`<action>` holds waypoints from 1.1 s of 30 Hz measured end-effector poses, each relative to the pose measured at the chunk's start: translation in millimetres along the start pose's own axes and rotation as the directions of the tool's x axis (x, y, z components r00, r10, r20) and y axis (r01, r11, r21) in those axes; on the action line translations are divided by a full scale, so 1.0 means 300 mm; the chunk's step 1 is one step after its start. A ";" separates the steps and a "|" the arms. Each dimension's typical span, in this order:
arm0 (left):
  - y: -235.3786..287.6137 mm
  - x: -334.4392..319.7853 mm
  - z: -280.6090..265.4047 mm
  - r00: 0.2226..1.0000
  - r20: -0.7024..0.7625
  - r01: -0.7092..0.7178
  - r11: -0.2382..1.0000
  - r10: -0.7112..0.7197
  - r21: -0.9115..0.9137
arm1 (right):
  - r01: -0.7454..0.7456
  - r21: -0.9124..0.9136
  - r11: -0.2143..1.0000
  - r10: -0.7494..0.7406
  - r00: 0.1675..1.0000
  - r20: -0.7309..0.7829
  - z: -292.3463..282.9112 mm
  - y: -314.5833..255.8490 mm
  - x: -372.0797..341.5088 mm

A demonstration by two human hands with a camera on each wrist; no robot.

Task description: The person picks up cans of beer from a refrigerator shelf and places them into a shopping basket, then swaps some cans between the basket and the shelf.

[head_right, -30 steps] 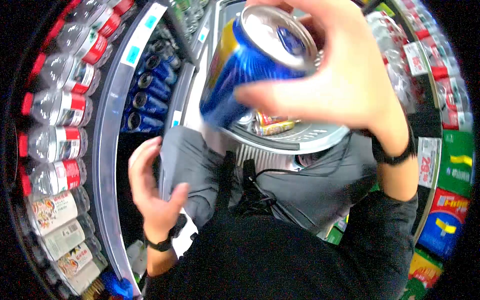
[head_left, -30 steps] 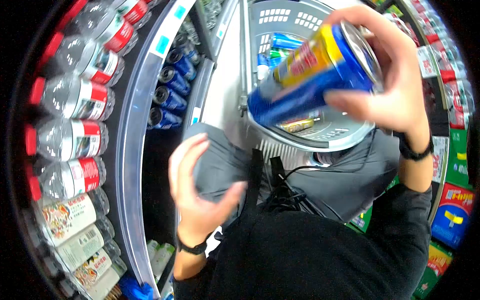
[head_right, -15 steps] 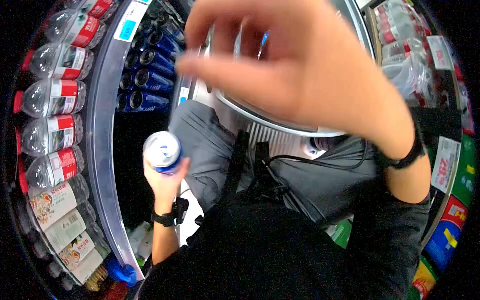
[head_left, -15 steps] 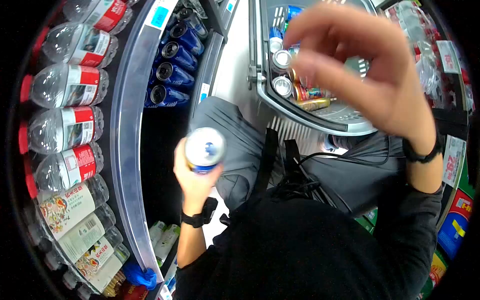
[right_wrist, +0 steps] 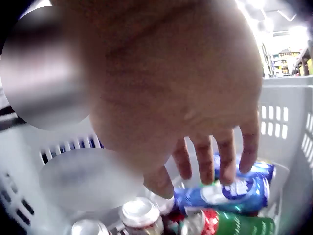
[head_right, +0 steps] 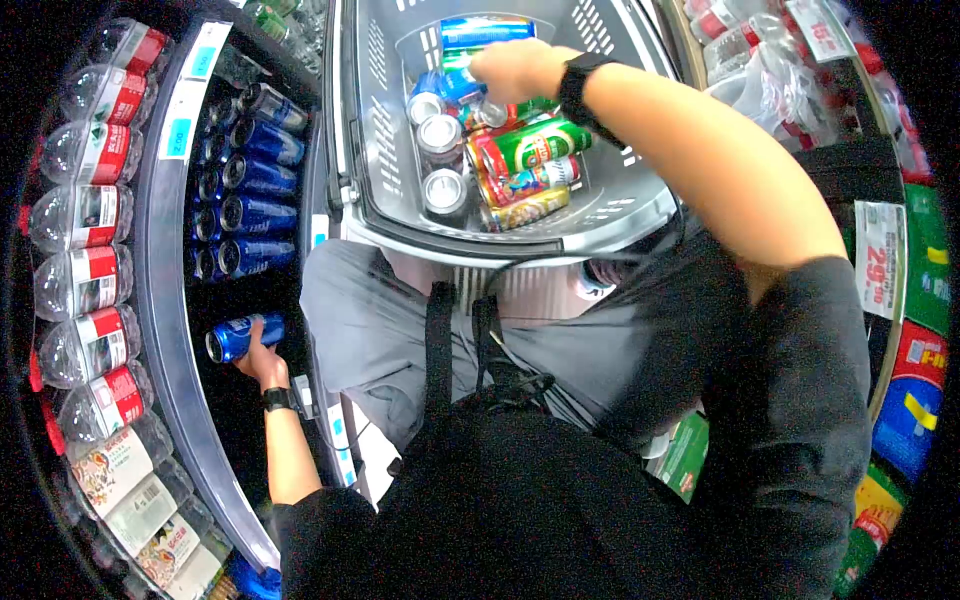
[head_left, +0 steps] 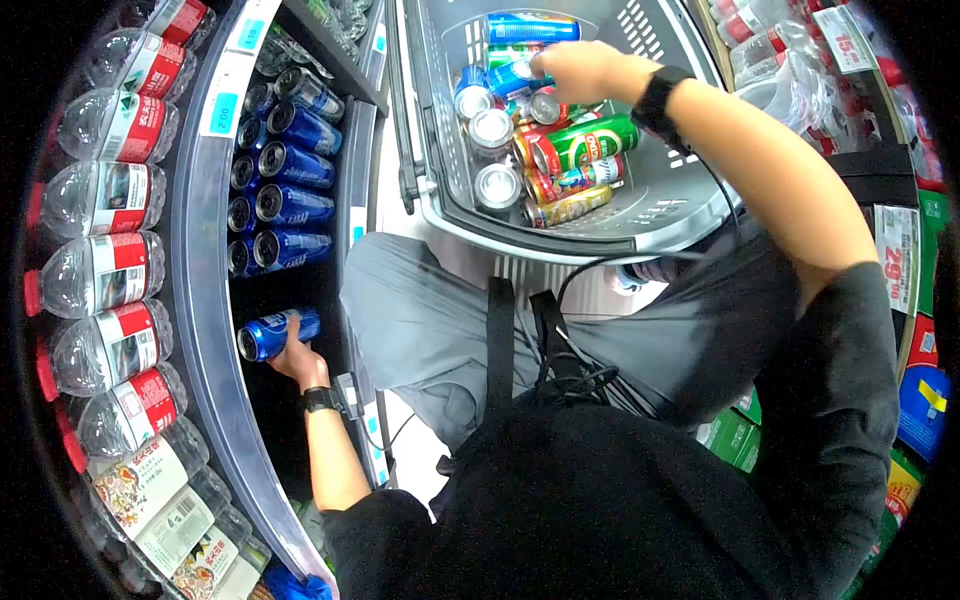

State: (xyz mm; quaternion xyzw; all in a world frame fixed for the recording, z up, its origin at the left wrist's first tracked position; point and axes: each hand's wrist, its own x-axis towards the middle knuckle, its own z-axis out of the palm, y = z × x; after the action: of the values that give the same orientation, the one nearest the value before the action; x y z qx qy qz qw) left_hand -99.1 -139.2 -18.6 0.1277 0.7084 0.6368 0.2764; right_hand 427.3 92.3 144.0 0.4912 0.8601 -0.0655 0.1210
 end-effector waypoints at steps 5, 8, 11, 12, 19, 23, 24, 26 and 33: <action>-0.012 0.051 0.021 0.999 -0.053 0.016 0.991 -0.009 0.130 | -0.079 -0.082 0.994 0.077 0.997 -0.020 0.127 0.008 0.083; -0.006 0.045 0.043 0.994 -0.108 0.012 0.998 -0.005 0.068 | -0.110 -0.100 0.989 0.103 0.992 -0.068 0.192 -0.002 0.152; -0.058 0.124 0.008 0.999 -0.040 0.001 0.999 0.001 0.052 | -0.132 -0.089 0.987 0.137 0.990 0.041 0.192 -0.036 0.201; -0.079 0.156 -0.013 0.999 -0.032 0.000 0.998 0.002 0.070 | -0.126 -0.100 0.987 0.133 0.989 0.065 0.204 -0.043 0.218; 0.019 0.077 0.064 0.991 -0.134 -0.003 0.991 0.021 0.131 | -0.103 -0.170 0.980 0.097 0.994 -0.042 0.321 -0.006 0.308; 0.044 0.036 0.067 0.997 -0.047 -0.059 0.993 0.064 0.100 | -0.128 -0.177 0.976 0.119 0.991 -0.061 0.355 0.018 0.342; 0.051 0.029 0.057 0.996 -0.005 -0.085 0.994 0.086 0.068 | -0.129 -0.175 0.976 0.120 0.991 -0.063 0.350 0.012 0.340; 0.049 0.013 0.025 0.998 -0.023 -0.052 0.998 0.053 0.033 | -0.122 -0.164 0.979 0.101 0.986 -0.132 0.325 0.015 0.321; 0.200 -0.308 0.060 0.971 0.236 0.019 0.994 -0.043 0.104 | -0.042 0.142 0.989 0.082 0.953 -0.293 0.044 0.103 0.147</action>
State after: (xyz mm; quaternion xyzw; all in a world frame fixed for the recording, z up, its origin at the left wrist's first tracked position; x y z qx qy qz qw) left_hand -24.1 -164.3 60.2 0.2056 0.7034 0.5759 0.3624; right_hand 434.3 141.5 119.3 0.5292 0.8463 -0.0445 -0.0412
